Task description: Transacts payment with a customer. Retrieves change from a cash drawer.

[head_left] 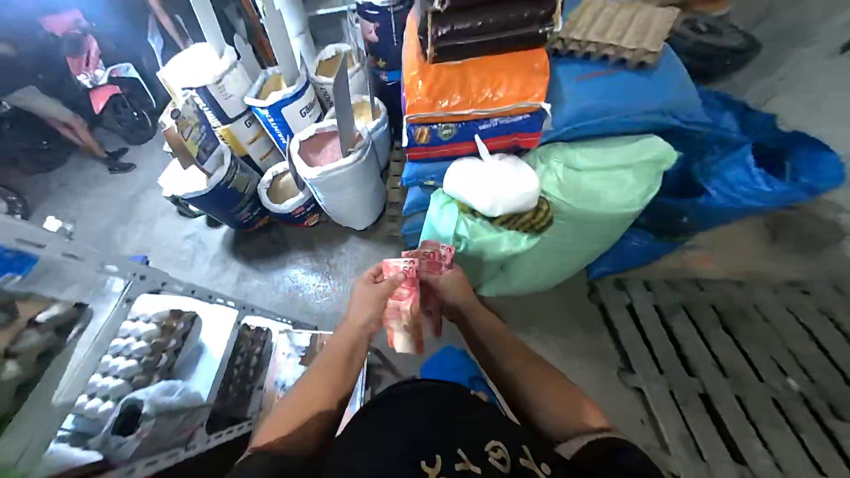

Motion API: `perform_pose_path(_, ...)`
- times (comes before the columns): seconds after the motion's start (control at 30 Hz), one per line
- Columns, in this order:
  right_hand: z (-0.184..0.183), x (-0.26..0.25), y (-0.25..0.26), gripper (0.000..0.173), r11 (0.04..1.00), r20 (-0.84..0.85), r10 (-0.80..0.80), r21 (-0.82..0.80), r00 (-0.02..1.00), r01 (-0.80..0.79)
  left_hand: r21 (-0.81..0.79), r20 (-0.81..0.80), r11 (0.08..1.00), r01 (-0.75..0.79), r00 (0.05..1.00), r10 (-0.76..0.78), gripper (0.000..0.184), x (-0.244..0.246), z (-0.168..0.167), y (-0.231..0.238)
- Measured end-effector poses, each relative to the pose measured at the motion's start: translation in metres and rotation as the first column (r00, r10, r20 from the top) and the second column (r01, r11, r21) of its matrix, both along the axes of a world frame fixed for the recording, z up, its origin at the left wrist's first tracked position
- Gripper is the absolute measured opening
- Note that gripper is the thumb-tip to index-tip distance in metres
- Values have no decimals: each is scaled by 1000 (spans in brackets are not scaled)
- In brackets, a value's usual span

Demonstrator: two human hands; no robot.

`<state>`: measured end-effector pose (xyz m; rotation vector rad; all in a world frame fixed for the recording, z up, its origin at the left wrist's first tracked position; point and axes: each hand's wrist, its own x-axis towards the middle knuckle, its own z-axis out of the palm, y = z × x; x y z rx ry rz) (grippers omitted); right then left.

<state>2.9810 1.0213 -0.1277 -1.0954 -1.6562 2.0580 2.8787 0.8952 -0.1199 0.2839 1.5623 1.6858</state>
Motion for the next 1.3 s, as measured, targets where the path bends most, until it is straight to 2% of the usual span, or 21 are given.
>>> perform_pose_path(0.1, 2, -71, 47, 31, 995, -13, 87, 57, 996, -86, -57, -78, 992, -109, 991, 104, 16, -65, -9, 56)
perform_pose_path(0.17, -1, -123, 77, 29, 990, -117, 139, -5, 983, -140, -33, -100, 980, -194, 977, 190, 15, -118, -16, 82)
perform_pose_path(0.23, -11, -174, 100, 27, 976, -192, 170, -104, 966, -193, 43, -66, 946, -322, 944, 324, 19, -170, -27, 94)
perform_pose_path(0.3, -8, -232, 122, 22, 968, -169, 201, -116, 965, -222, 123, -31, 900, -418, 905, 425, 24, -222, -27, 98)
perform_pose_path(0.37, -3, -290, 139, 27, 954, -97, 286, -63, 953, -293, 163, -27, 888, -429, 898, 439, 27, -262, -19, 96)
perform_pose_path(0.43, 2, -348, 142, 30, 919, -70, 393, -12, 917, -395, 137, -39, 894, -427, 899, 436, 28, -297, -9, 95)
perform_pose_path(0.53, -4, -433, 121, 32, 848, -100, 530, 53, 842, -527, 28, -69, 845, -534, 843, 534, 26, -352, -9, 86)
perform_pose_path(0.63, -16, -513, 86, 39, 760, -133, 649, 59, 749, -647, -36, -111, 716, -697, 715, 690, 18, -411, -20, 59)
perform_pose_path(0.77, -23, -612, 42, 28, 612, -214, 757, -96, 617, -785, 13, -139, 520, -854, 514, 847, 20, -499, -36, 0)
perform_pose_path(0.83, -32, -665, 21, 30, 578, -229, 783, -73, 578, -812, 42, -118, 451, -892, 443, 888, 23, -544, -38, -32)
perform_pose_path(0.87, -35, -693, 10, 33, 575, -226, 792, -38, 567, -818, 60, -101, 462, -885, 455, 885, 25, -566, -35, -44)
perform_pose_path(0.93, -37, -746, -14, 38, 574, -205, 804, 18, 559, -819, 64, -89, 550, -833, 544, 834, 28, -607, -26, -58)
perform_pose_path(1.0, -36, -793, -39, 37, 561, -188, 816, 28, 547, -827, -5, -87, 596, -803, 594, 799, 29, -651, -20, -66)
perform_pose_path(1.13, -32, -883, -86, 27, 466, -205, 856, -92, 474, -880, -99, -153, 464, -880, 475, 867, 21, -743, -31, -109)
perform_pose_path(1.2, -30, -933, -107, 18, 411, -263, 853, -192, 451, -891, -96, -178, 373, -923, 385, 906, 24, -789, -32, -142)
perform_pose_path(1.23, -31, -961, -119, 16, 392, -271, 860, -189, 432, -900, -88, -183, 336, -938, 347, 920, 27, -813, -31, -160)
perform_pose_path(1.3, -40, -1019, -145, 19, 366, -244, 895, -82, 374, -927, -35, -194, 338, -941, 338, 921, 30, -855, -29, -191)
